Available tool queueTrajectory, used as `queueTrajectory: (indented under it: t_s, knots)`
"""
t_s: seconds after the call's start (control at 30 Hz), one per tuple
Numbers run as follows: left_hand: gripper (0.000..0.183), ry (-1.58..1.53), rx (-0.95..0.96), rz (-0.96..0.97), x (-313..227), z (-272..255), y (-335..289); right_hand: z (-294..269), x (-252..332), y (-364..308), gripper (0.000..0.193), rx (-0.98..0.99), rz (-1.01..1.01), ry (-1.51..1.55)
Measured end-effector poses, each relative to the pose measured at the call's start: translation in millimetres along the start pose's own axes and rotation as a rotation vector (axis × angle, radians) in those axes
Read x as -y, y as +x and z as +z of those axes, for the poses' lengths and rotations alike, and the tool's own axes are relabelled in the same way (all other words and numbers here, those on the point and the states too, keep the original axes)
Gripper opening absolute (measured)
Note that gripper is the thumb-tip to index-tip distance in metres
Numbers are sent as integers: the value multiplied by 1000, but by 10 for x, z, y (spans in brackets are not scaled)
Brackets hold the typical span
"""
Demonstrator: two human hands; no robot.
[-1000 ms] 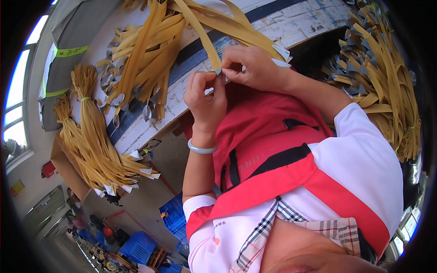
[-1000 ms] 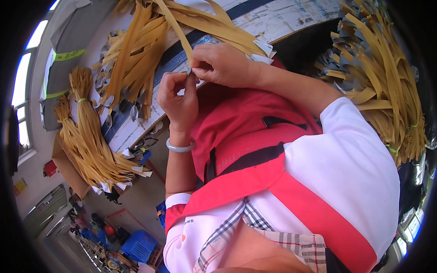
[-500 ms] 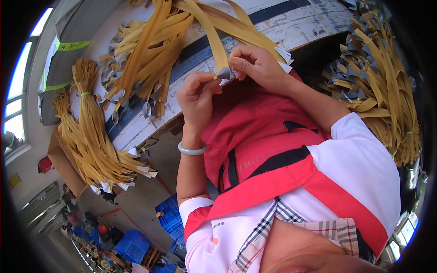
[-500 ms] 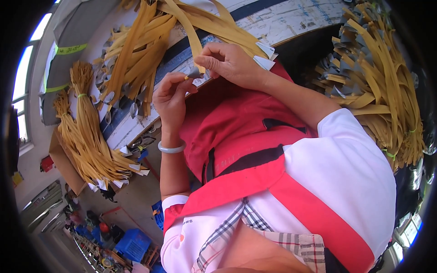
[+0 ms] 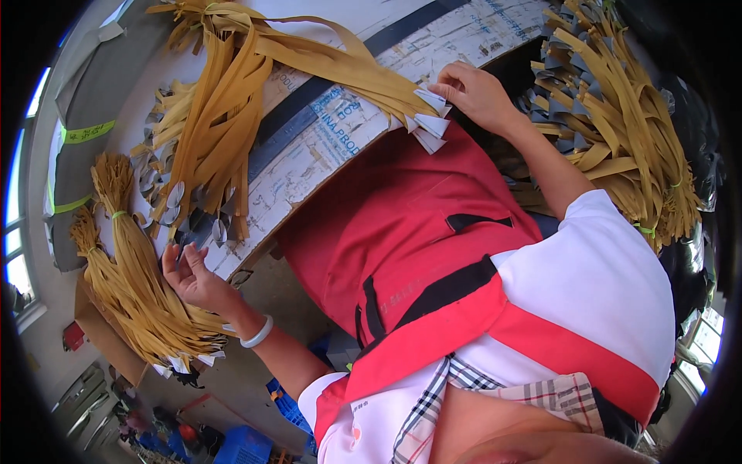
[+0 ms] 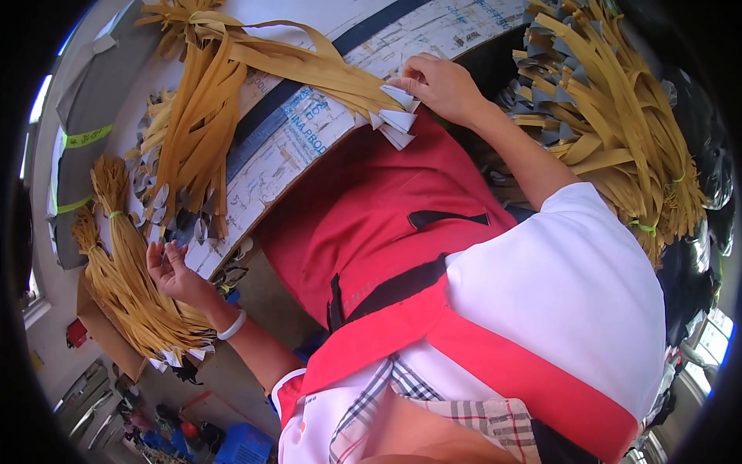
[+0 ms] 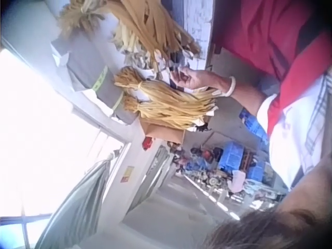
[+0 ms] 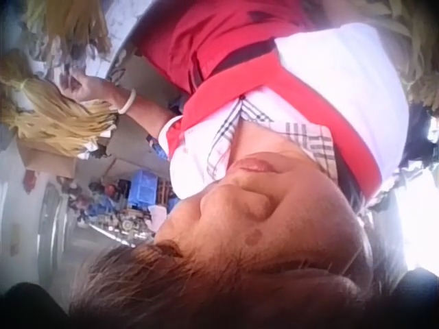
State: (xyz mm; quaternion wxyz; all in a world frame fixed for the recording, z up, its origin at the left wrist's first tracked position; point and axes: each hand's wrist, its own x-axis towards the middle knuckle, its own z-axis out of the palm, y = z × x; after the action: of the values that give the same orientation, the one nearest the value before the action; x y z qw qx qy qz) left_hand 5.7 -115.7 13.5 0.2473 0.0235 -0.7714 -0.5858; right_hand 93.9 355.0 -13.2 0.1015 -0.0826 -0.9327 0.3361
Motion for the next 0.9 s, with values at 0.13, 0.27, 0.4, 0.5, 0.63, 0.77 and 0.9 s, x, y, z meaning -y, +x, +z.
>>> queueTrajectory:
  t_s: [0.13, 0.27, 0.4, 0.5, 0.63, 0.77, 0.9]
  knots:
    - [11, -138, 450, -68, 73, 530, -577, 30, -154, -23, 23, 254, 166, 218]
    - [14, -78, 797, 187, -205, 1149, -1071, 56, 172, 23, 24, 288, 285, 510]
    - [13, -132, 859, 194, -401, 1402, -1148, 138, 176, -15, 27, 239, 118, 92]
    - [11, -75, 923, 187, -372, 1402, -1178, 120, 113, -83, 25, 352, 166, -273]
    - [10, -61, 1067, 65, -219, 1345, -1307, 144, -25, -147, 23, 517, 301, 296]
    - [11, -126, 1042, 18, -326, 1411, -1321, 204, 66, -121, 23, 457, 344, 639]
    - [10, -139, 1049, 27, -322, 1475, -1383, 433, 106, -226, 24, 306, 5, -100]
